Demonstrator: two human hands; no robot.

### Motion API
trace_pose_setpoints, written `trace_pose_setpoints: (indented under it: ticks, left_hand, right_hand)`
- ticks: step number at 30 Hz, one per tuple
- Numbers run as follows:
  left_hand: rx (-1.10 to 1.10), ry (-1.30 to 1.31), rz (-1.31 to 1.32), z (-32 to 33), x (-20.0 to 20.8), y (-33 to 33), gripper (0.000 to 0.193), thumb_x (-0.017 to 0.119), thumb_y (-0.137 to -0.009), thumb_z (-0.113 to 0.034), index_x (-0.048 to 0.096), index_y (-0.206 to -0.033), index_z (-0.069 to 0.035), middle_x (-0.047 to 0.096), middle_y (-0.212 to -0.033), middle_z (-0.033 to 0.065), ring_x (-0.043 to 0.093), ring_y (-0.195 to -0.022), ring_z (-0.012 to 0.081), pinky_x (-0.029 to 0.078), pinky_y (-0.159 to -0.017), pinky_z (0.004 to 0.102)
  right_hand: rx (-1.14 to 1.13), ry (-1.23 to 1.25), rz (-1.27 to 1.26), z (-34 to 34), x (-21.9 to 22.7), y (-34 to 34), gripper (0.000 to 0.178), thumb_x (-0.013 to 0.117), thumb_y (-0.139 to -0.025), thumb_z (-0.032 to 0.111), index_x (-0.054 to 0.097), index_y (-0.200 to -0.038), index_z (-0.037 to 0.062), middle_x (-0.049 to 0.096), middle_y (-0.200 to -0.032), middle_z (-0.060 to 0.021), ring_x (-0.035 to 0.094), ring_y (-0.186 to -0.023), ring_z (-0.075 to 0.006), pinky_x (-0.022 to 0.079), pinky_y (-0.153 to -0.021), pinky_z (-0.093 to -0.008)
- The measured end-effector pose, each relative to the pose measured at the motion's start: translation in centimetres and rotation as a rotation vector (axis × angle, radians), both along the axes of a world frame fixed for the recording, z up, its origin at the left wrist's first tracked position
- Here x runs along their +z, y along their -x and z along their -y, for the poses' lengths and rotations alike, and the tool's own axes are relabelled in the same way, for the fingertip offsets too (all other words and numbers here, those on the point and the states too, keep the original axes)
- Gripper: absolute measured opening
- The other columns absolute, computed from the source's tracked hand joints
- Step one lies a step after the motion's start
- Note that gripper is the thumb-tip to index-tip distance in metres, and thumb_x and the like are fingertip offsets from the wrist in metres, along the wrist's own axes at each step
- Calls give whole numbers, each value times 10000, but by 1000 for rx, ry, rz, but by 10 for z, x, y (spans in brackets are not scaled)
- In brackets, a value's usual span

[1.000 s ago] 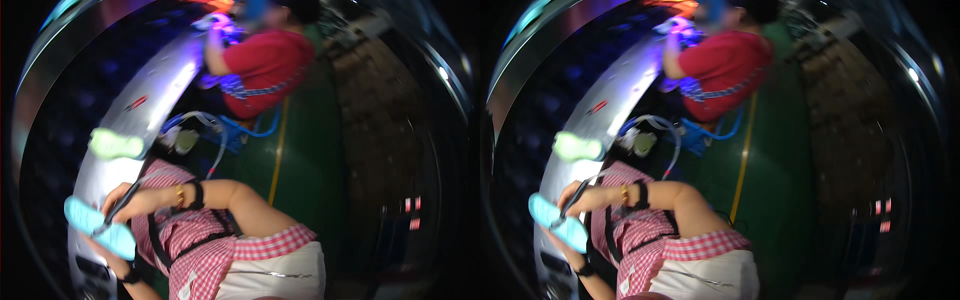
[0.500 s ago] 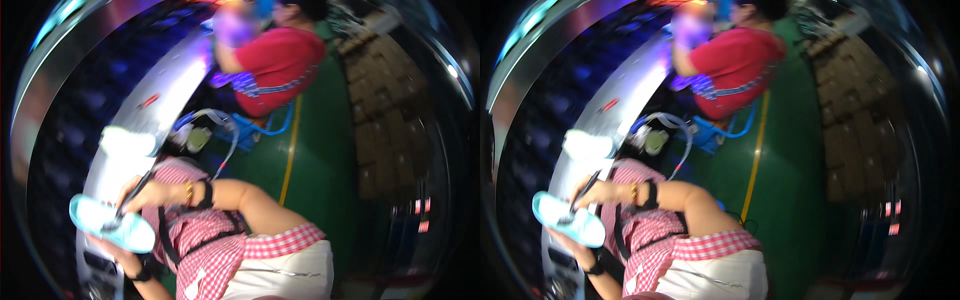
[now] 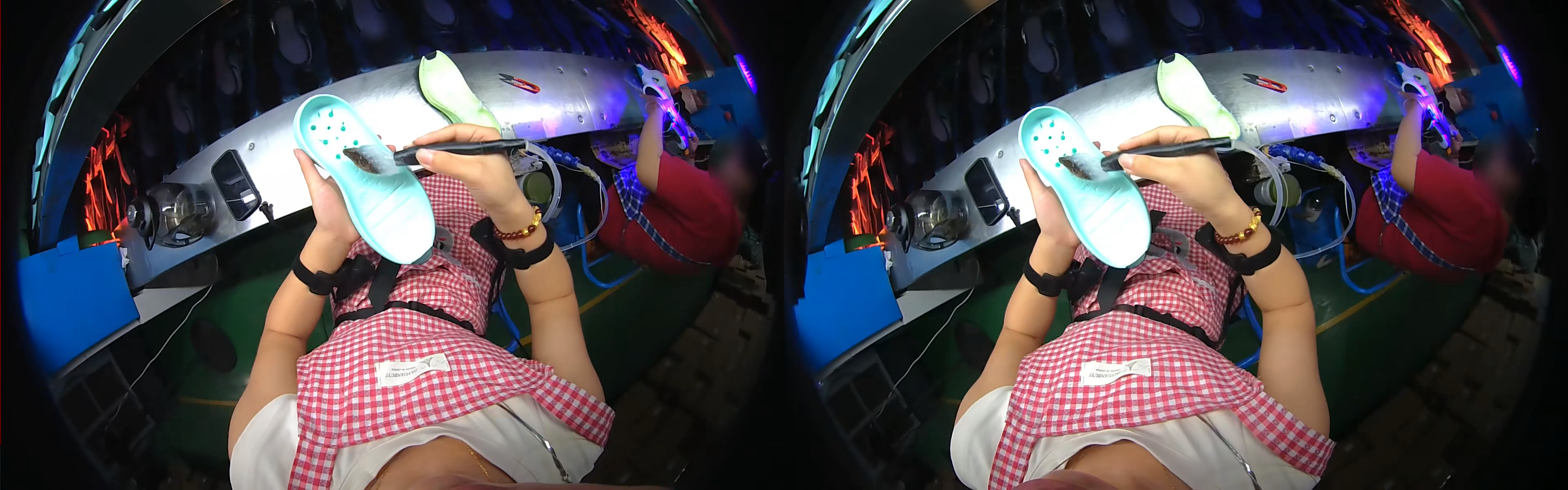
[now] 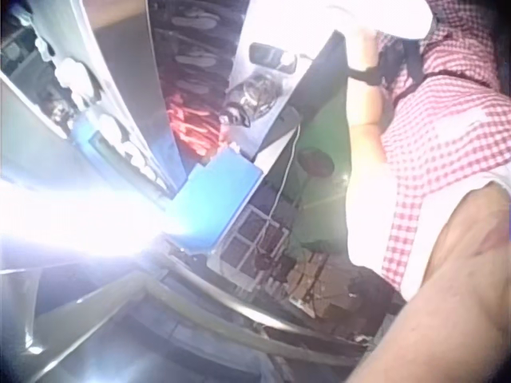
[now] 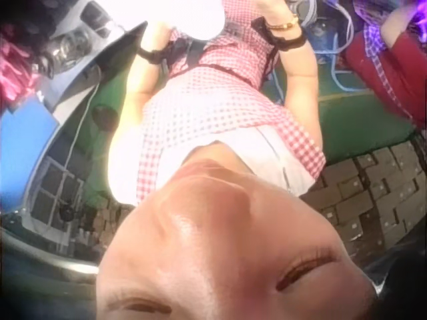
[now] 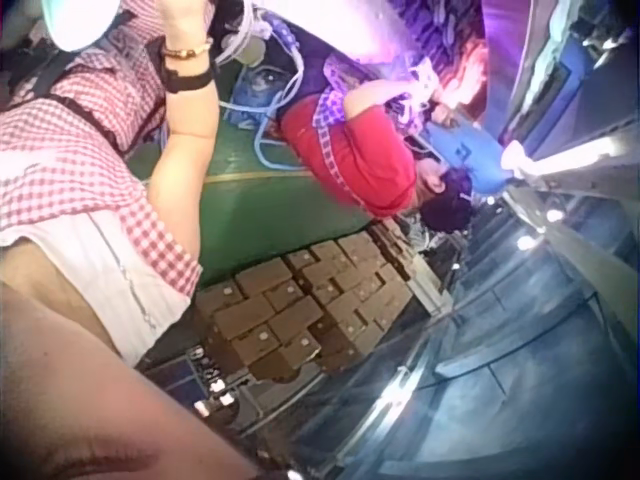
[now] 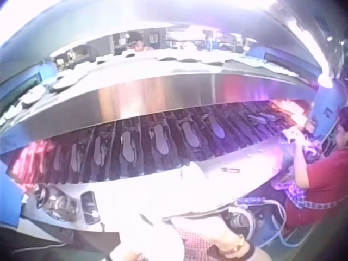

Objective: Applying glue or sealant to the inner surface of shoe soles using a brush.

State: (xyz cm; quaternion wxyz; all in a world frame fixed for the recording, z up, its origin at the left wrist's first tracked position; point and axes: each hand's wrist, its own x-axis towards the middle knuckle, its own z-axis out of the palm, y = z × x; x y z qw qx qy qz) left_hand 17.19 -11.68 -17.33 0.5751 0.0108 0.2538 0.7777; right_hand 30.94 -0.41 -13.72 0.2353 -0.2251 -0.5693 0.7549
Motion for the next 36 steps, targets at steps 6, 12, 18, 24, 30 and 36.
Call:
trace_pose_setpoints:
  ticks: [6,12,18,24,30,36]
  left_hand:
    - [206,188,-203,-8,-5,5,799,144,-768,-704,384,-1186,-67,517,-1068,138,508,-987,266,402,-881,386]
    - [114,-7,-182,1,9,26,895,126,-711,-761,408,-1156,-38,543,-1016,163,534,-932,297,424,-850,414]
    - [-16,-266,21,-9,8,3,932,127,-712,-762,401,-1150,14,536,-1005,198,527,-937,313,419,-847,433]
    - [74,-177,-107,-7,-20,18,858,246,-728,-736,323,-1256,-64,476,-1142,157,486,-1003,319,364,-904,465]
    - [-107,-606,-277,-27,-4,19,858,203,-758,-708,254,-1297,-42,409,-1222,159,431,-1091,305,329,-952,447]
    - [148,37,-319,-25,21,1,898,230,-742,-718,253,-1286,-5,410,-1212,153,427,-1098,299,324,-958,428]
  right_hand:
    - [16,-903,-36,24,1,10,185,648,-673,29,640,-856,5,642,-790,-95,598,-663,-154,459,-595,-243]
    - [360,-662,2,15,27,-18,173,648,-665,72,648,-830,17,615,-686,-100,573,-588,-147,440,-529,-246]
    - [50,-354,16,12,30,-2,181,656,-708,68,636,-876,4,625,-773,-80,577,-691,-88,464,-612,-205]
    - [191,-390,-88,8,36,-20,173,651,-692,37,635,-859,-7,636,-809,-107,597,-732,-135,470,-664,-247]
    - [295,-293,-33,12,35,-24,170,672,-622,38,655,-788,2,638,-739,-90,582,-663,-112,452,-612,-226]
    - [34,-213,-117,14,27,-30,153,646,-660,21,638,-807,-23,628,-696,-73,562,-612,-75,442,-538,-199]
